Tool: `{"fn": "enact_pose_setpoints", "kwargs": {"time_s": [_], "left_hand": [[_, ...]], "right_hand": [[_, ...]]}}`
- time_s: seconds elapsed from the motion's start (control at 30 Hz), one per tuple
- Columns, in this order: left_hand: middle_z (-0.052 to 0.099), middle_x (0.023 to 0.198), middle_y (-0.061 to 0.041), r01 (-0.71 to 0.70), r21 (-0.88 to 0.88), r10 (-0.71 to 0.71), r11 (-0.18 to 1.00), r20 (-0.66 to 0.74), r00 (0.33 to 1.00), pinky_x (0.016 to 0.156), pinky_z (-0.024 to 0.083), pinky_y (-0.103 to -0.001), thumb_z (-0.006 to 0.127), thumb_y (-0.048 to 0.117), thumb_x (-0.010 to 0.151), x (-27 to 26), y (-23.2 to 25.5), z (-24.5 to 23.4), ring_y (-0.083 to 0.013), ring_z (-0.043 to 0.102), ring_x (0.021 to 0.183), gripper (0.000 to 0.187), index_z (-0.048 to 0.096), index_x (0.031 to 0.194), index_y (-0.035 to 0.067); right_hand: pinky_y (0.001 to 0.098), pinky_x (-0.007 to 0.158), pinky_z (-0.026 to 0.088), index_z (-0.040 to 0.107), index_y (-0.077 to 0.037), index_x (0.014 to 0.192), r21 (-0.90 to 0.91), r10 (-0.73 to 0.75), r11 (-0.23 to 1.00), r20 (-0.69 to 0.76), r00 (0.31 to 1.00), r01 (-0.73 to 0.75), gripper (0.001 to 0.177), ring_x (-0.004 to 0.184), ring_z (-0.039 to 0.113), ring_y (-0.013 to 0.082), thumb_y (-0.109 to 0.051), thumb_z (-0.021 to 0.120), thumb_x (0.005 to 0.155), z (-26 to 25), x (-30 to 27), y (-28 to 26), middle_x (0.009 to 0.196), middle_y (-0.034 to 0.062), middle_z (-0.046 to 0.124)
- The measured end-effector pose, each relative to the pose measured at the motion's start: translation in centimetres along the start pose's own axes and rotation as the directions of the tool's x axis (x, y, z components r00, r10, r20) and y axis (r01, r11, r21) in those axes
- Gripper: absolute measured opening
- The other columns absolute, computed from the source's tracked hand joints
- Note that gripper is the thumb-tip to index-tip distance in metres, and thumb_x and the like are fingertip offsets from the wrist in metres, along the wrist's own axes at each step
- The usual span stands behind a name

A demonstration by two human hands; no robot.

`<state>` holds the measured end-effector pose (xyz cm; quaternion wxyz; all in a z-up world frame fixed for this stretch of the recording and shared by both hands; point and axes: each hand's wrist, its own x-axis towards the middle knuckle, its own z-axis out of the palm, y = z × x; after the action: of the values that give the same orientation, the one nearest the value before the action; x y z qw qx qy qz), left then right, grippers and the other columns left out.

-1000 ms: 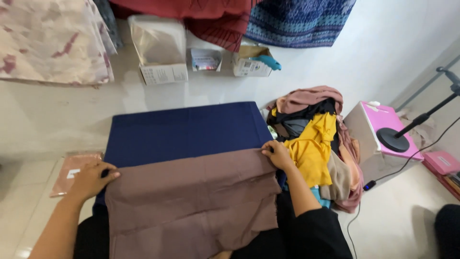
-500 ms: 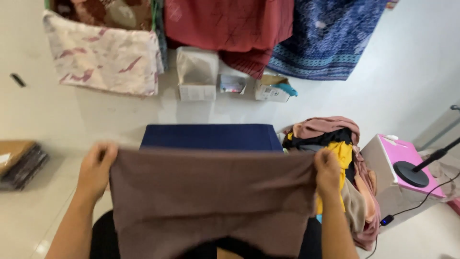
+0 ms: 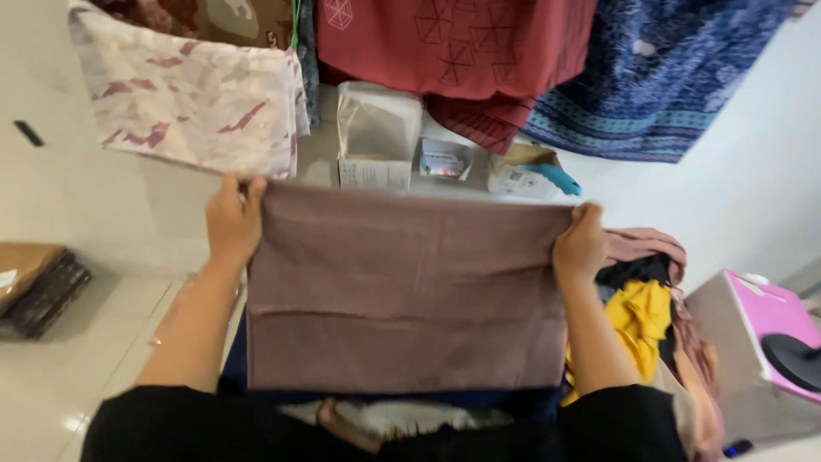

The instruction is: Cleaning hijabs with a lint roller and folding them neatly for packaging.

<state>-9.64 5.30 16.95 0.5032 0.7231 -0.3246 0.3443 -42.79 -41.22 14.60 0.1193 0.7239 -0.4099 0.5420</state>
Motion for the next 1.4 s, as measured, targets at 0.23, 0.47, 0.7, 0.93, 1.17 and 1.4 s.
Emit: {"fn": "enact_pose_setpoints", "kwargs": {"time_s": [0.23,0.47,0.7,0.93,1.17,1.4], "left_hand": [[0.071,0.097,-0.02,0.139,0.206,-0.183,0.969,0.213,0.96,0.082,0.056,-0.051,0.056,0.046,0.11,-5.0,-11.3,9.9,-0.0411,0.072,0.092,0.039,0.062,0.111,0.007],[0.074,0.113,-0.004,0.107,0.628,-0.468,0.771,0.444,0.765,0.079,0.061,-0.047,0.046,0.06,0.105,-8.8,-17.9,15.6,-0.0319,0.077,0.091,0.041,0.061,0.122,0.026],[0.07,0.097,-0.007,-0.19,0.517,-0.056,0.834,0.423,0.904,0.072,0.061,-0.046,0.063,0.051,0.093,-8.7,-4.1,16.2,-0.0316,0.073,0.089,0.04,0.068,0.119,0.021],[0.055,0.148,-0.005,-0.31,0.222,0.056,0.925,0.725,0.686,0.105,0.041,-0.05,0.054,0.043,0.092,-11.4,-1.5,15.7,-0.0327,0.051,0.133,0.055,0.055,0.141,0.017],[0.031,0.167,0.004,-0.168,0.57,-0.354,0.804,0.687,0.635,0.124,0.019,-0.052,0.033,0.058,0.097,-13.5,-11.3,13.4,-0.027,0.027,0.154,0.066,0.03,0.16,0.035],[0.05,0.157,-0.006,-0.374,0.348,0.072,0.86,0.641,0.764,0.12,0.033,-0.052,0.047,0.049,0.098,-12.7,-3.3,18.1,-0.0351,0.043,0.148,0.059,0.052,0.149,0.018]], "right_hand": [[0.04,0.06,0.056,0.051,-0.026,0.106,-0.224,-0.074,0.968,0.155,0.985,0.108,0.016,0.06,0.066,0.0299,-0.037,0.043,0.113,12.1,-8.0,0.7,0.074,0.0005,0.058],[0.0518,0.075,0.059,0.045,-0.024,0.112,-0.14,0.049,0.989,0.651,0.757,0.056,0.019,0.083,0.074,0.0379,-0.043,0.043,0.11,18.6,-11.8,2.3,0.09,0.0068,0.067],[0.0489,0.084,0.049,0.071,-0.029,0.089,-0.069,-0.522,0.706,0.622,0.584,0.705,0.017,0.085,0.066,0.0288,-0.045,0.073,0.083,7.2,-11.4,-13.7,0.083,-0.0019,0.065],[0.0597,0.111,0.027,0.052,-0.025,0.149,0.535,-0.617,0.783,0.607,0.501,0.318,0.06,0.146,0.038,0.0315,-0.049,0.058,0.095,5.7,-15.3,-11.5,0.157,0.0012,0.047],[0.0798,0.111,0.01,0.034,-0.021,0.158,-0.222,-0.008,0.931,0.784,0.621,0.291,0.079,0.153,0.023,0.0436,-0.07,0.024,0.097,11.1,-13.9,6.1,0.166,0.0066,0.032],[0.0648,0.115,0.008,0.054,-0.018,0.147,0.599,-0.591,0.789,0.683,0.429,0.135,0.051,0.153,0.027,0.0333,-0.04,0.046,0.101,5.5,-12.4,-10.3,0.159,0.0057,0.043]]}}
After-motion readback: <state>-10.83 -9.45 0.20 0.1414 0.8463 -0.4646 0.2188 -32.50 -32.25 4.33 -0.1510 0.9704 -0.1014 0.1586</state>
